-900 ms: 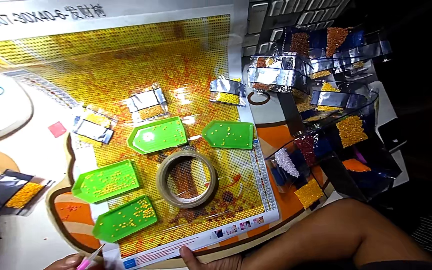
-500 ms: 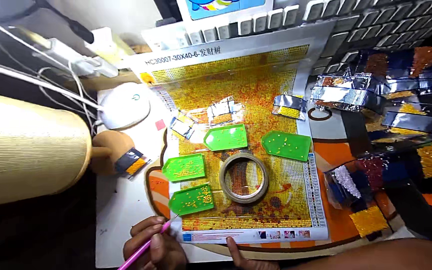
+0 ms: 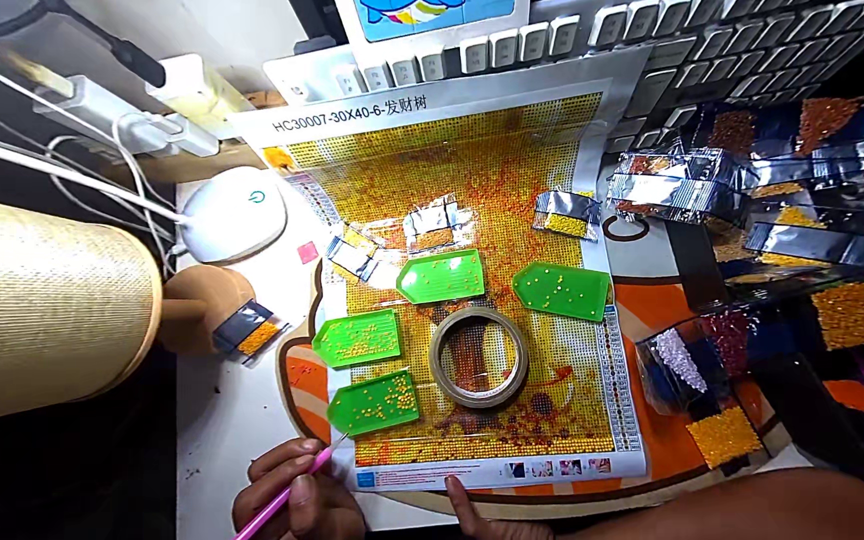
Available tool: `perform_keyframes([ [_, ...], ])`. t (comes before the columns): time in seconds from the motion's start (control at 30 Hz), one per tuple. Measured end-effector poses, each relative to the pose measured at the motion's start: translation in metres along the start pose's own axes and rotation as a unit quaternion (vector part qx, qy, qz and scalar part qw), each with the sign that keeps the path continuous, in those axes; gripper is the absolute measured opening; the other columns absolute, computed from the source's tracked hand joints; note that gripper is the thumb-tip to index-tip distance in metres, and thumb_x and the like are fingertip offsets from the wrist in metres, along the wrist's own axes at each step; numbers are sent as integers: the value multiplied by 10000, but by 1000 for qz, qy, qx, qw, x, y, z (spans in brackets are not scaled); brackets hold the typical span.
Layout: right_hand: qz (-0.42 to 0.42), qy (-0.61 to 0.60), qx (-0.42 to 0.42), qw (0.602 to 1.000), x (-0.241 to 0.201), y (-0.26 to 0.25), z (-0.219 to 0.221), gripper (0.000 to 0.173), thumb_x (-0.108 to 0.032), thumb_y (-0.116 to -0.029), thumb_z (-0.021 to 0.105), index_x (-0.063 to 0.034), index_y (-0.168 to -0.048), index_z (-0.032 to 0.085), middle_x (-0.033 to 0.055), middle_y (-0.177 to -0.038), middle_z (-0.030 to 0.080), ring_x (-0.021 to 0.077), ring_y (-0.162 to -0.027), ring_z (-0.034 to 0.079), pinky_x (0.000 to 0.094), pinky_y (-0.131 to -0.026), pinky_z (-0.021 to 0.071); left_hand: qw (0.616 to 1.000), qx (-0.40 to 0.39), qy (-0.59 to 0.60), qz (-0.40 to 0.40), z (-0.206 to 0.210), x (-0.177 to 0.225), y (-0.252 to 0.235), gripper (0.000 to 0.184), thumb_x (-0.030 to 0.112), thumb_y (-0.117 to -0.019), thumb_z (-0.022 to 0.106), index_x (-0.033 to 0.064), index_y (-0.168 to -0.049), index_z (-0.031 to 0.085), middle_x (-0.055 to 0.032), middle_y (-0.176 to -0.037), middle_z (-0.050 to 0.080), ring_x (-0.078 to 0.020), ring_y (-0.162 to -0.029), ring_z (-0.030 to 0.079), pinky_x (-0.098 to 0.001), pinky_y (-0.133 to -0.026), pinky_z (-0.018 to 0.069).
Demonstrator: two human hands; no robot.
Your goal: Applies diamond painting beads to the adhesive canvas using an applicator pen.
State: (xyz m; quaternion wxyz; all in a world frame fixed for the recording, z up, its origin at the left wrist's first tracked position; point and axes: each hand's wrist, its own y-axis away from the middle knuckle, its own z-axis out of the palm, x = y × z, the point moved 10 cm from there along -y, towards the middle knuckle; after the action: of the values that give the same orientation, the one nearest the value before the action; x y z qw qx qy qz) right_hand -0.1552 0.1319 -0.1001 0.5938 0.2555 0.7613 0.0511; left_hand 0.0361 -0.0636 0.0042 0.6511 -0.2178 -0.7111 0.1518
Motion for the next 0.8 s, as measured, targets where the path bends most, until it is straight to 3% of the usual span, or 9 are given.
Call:
perform_keyframes([
  [0.2, -10, -51, -13, 999, 9, 1, 1, 402, -357, -1014, 614, -111, -1329, 656, -36, -1316, 678, 7, -1285, 567, 221, -1102, 478, 1000, 5, 15, -3, -3, -4, 4, 190, 197, -950, 568, 72, -1056, 664, -73, -1046, 663, -243, -960, 658, -375, -810, 572],
  [0.33, 26, -28, 30, 999, -7, -2, -8, 423, -360, -964, 670, -53, -1254, 690, 1, -1238, 714, -19, -1236, 592, 175, -1070, 474, 1000, 5, 14, -4, -2, -4, 4, 193, 208, -954, 563, 77, -1057, 661, -68, -1039, 658, -241, -959, 656, -371, -800, 569],
  [0.63, 9, 5, 11, 1000, -10, -5, -10, 404, -394, -975, 647, -95, -1239, 709, -24, -1219, 725, -34, -1224, 596, 169, -1069, 470, 1000, -4, 11, -12, -1, -5, 6, 196, 215, -952, 576, 82, -1065, 666, -71, -1035, 667, -244, -943, 664, -373, -782, 575],
  [0.8, 39, -86, 31, 995, -51, -8, -21, 434, -297, -934, 715, 14, -1235, 682, 48, -1207, 726, -13, -1186, 624, 167, -1039, 478, 1000, 3, 3, 9, 3, 5, 3, 201, 237, -949, 579, 90, -1061, 658, -51, -1012, 667, -227, -940, 664, -360, -797, 572],
])
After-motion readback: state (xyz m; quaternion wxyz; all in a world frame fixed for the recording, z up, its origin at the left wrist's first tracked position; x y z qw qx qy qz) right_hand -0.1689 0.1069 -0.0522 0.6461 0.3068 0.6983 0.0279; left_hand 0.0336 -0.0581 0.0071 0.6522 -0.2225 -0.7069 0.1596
